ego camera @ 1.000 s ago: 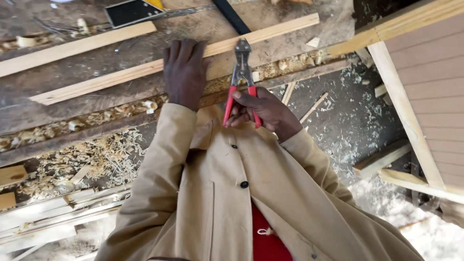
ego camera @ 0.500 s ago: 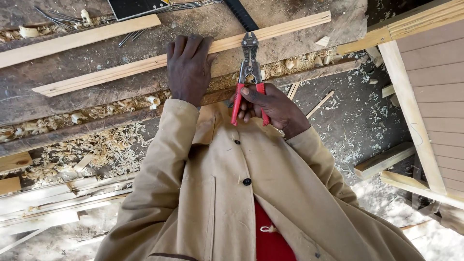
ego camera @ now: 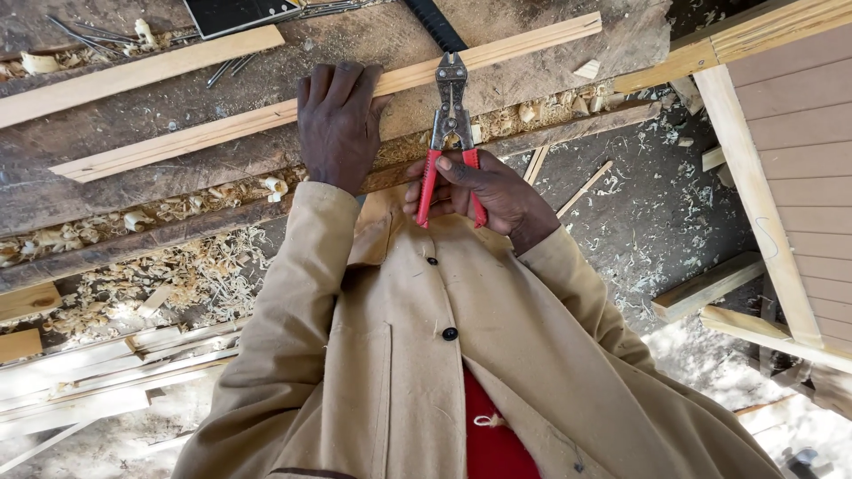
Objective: Measuring, cutting, and nailing small wooden strips to repair or build a structure.
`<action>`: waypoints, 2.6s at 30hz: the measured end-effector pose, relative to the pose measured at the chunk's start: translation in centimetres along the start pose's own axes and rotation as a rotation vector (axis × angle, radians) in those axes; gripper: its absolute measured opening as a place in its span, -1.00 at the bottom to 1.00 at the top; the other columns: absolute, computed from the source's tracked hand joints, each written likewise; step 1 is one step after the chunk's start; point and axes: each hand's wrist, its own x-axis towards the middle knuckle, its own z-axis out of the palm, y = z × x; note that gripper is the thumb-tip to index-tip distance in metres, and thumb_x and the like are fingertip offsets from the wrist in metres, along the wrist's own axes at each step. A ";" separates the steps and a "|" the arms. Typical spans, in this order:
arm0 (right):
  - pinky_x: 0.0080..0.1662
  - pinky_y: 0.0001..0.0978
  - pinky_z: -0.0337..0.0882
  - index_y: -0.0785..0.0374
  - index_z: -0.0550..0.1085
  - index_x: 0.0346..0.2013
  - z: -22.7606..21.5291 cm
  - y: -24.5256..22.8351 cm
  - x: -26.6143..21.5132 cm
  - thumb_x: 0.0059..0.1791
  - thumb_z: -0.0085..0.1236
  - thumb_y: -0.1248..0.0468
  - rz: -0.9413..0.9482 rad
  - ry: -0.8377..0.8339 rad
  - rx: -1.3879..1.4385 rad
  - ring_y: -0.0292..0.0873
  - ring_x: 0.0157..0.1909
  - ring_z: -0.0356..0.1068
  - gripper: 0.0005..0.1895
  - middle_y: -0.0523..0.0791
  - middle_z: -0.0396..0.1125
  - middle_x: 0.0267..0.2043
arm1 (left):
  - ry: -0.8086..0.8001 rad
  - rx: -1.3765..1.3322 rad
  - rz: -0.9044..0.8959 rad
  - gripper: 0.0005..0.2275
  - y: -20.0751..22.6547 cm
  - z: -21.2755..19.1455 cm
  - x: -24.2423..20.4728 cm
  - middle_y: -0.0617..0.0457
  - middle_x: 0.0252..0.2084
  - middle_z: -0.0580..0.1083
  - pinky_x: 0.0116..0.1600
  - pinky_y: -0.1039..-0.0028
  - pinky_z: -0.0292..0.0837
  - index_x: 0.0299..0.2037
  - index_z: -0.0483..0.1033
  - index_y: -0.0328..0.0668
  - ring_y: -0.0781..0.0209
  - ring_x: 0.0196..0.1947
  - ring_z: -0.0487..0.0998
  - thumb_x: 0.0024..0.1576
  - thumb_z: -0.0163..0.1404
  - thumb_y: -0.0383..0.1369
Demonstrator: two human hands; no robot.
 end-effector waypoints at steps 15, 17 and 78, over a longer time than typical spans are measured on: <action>0.16 0.03 0.49 0.43 0.42 0.11 0.7 0.3 0.0 0.17 0.04 0.01 -0.003 -0.159 0.239 0.03 0.02 0.47 -0.51 0.02 0.42 -0.10 | -0.008 -0.027 0.000 -0.71 0.1 -0.2 0.1 0.05 0.02 0.46 0.14 0.19 0.31 0.09 0.57 -0.25 0.02 0.04 0.41 0.28 0.16 -0.25; 0.08 -0.07 0.48 0.33 0.44 -0.02 1.3 0.3 -0.1 0.16 -0.02 -0.06 0.031 -0.203 0.394 -0.10 -0.09 0.40 -0.54 -0.08 0.34 -0.23 | -0.028 -0.026 -0.025 -0.72 0.1 -0.2 0.0 0.06 0.02 0.47 0.13 0.19 0.31 0.09 0.58 -0.24 0.04 0.03 0.42 0.27 0.16 -0.26; -0.19 -0.23 0.41 0.27 0.44 -0.19 -7.6 -3.4 -2.8 0.19 0.11 0.06 -0.308 -0.009 0.531 -0.20 -0.35 0.29 -0.69 -0.17 0.26 -0.42 | -0.025 0.078 -0.045 -0.72 0.7 -0.4 0.2 0.07 0.01 0.50 0.21 0.19 0.33 0.08 0.63 -0.18 0.01 0.02 0.42 0.39 0.09 -0.14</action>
